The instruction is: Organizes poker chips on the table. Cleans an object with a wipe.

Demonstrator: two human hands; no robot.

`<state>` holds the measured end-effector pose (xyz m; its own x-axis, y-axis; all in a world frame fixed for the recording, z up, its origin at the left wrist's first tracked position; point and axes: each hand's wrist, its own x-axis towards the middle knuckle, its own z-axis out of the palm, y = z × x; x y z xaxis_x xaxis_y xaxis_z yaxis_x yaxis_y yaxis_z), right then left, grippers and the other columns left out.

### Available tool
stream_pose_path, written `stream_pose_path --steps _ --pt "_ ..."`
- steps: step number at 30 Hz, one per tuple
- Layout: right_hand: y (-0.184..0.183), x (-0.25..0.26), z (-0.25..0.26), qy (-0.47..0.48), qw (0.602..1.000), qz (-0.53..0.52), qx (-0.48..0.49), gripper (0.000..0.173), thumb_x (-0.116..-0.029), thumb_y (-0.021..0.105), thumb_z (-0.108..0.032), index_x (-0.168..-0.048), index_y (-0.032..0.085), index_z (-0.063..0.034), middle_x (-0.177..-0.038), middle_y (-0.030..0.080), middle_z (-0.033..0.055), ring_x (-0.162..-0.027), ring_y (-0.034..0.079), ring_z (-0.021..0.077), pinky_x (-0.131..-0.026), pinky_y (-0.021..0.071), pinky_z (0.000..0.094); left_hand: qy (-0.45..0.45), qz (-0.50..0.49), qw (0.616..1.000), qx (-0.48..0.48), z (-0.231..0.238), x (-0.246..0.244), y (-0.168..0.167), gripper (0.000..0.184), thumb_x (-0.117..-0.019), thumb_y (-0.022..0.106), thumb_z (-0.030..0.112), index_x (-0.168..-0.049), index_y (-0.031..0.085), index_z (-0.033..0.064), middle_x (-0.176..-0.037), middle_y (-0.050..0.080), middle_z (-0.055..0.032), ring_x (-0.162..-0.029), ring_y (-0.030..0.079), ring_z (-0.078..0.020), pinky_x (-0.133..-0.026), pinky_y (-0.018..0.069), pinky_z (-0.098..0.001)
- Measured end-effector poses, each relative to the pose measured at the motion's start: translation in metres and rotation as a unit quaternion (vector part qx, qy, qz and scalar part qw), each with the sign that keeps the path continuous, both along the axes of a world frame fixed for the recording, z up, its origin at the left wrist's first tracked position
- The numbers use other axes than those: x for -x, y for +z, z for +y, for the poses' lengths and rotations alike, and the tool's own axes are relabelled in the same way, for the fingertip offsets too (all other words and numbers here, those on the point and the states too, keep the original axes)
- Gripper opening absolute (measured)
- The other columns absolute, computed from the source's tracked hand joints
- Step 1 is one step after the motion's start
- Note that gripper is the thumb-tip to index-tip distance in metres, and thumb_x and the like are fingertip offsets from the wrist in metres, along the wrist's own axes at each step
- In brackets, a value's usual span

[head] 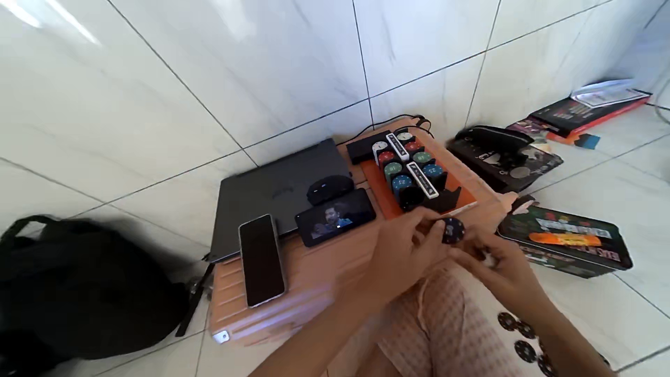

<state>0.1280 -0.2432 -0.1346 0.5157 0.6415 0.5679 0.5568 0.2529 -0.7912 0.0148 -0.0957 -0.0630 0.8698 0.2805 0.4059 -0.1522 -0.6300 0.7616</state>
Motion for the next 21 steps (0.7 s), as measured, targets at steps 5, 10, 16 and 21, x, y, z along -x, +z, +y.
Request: stream_pose_path --steps 5,10,16,21 --pt "0.006 -0.014 -0.018 0.041 0.992 0.118 0.010 0.039 -0.0969 0.060 -0.051 -0.116 0.058 -0.0170 -0.081 0.050 -0.0212 -0.068 0.046 -0.0138 -0.058 0.0383 0.0058 0.080 -0.021 0.995 0.051 0.018 0.009 0.051 0.023 -0.1054 0.053 0.012 -0.117 0.064 -0.0046 -0.096 0.070 -0.0078 -0.079 0.069 -0.0075 -0.072 0.0593 -0.0250" --pt "-0.010 -0.022 -0.032 0.082 0.984 0.159 -0.005 0.033 -0.0907 0.062 -0.041 -0.117 0.054 -0.0231 -0.090 0.052 -0.0224 -0.079 0.050 -0.0118 -0.069 0.0422 0.0065 0.214 -0.130 0.968 -0.014 0.031 0.047 0.098 0.028 -0.1078 0.051 0.020 -0.128 0.061 0.0025 -0.106 0.067 -0.0040 -0.085 0.066 -0.0049 -0.071 0.0560 -0.0231" --pt "-0.019 -0.013 -0.043 0.045 0.981 0.187 0.036 0.026 -0.0859 0.059 -0.011 -0.110 0.055 -0.0182 -0.094 0.057 -0.0177 -0.083 0.057 -0.0093 -0.072 0.0486 0.0097 0.283 -0.228 0.931 -0.033 0.024 0.057 0.101 0.027 -0.1085 0.050 0.020 -0.129 0.061 0.0063 -0.114 0.065 -0.0008 -0.085 0.068 -0.0018 -0.068 0.0578 -0.0177" --pt "-0.029 -0.012 -0.055 0.011 0.981 0.174 0.083 0.048 -0.0867 0.071 -0.014 -0.127 0.051 0.0012 -0.119 0.063 -0.0007 -0.100 0.065 -0.0018 -0.086 0.0573 0.0183 0.261 -0.223 0.936 -0.074 0.021 0.060 0.099 0.025 -0.1068 0.054 0.016 -0.125 0.064 0.0020 -0.110 0.067 -0.0045 -0.082 0.071 -0.0049 -0.068 0.0618 -0.0202"
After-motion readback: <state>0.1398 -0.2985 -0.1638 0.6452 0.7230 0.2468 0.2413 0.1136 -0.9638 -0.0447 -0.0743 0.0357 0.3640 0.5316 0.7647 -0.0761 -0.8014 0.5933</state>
